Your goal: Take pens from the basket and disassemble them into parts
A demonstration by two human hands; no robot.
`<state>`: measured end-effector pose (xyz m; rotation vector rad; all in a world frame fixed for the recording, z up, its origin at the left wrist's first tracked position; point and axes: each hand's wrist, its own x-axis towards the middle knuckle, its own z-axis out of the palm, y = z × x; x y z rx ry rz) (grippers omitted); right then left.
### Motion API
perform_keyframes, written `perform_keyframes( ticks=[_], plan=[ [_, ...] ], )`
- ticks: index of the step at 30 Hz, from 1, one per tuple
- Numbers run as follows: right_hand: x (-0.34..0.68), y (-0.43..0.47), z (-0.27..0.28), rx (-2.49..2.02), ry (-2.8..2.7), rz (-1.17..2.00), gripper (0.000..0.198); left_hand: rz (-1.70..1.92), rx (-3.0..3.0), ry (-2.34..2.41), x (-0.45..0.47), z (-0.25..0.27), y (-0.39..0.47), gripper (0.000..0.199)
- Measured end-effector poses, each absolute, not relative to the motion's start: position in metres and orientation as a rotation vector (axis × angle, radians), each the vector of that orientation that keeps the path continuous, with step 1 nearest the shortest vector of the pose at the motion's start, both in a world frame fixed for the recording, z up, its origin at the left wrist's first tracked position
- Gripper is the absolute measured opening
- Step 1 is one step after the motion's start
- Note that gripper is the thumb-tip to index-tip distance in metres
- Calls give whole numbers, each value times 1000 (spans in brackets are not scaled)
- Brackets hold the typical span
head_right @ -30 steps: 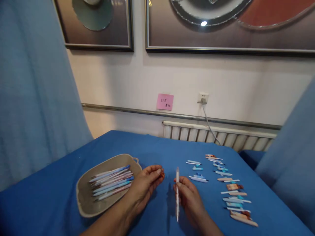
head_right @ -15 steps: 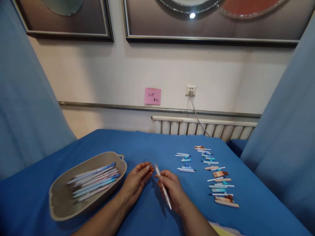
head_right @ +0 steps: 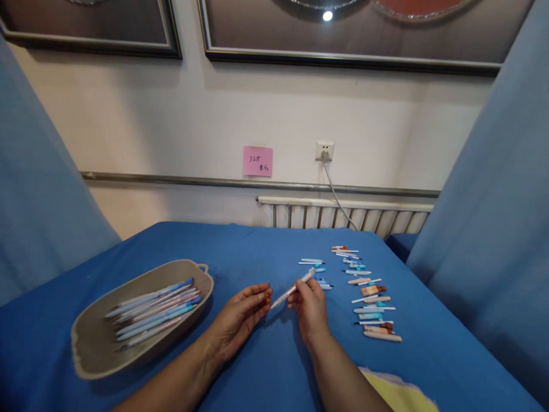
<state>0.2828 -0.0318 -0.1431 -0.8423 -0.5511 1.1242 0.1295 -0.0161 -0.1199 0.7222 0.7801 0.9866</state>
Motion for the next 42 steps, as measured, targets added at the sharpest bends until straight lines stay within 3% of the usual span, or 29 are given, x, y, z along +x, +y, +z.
perform_keyframes(
  ticks=[19, 42],
  plan=[
    [284, -29, -144, -896, -480, 936, 29, 1031, 686, 801, 131, -124, -11, 14],
    [280, -28, -144, -904, -481, 970, 33, 1047, 748, 840, 132, -130, -8, 17]
  ],
)
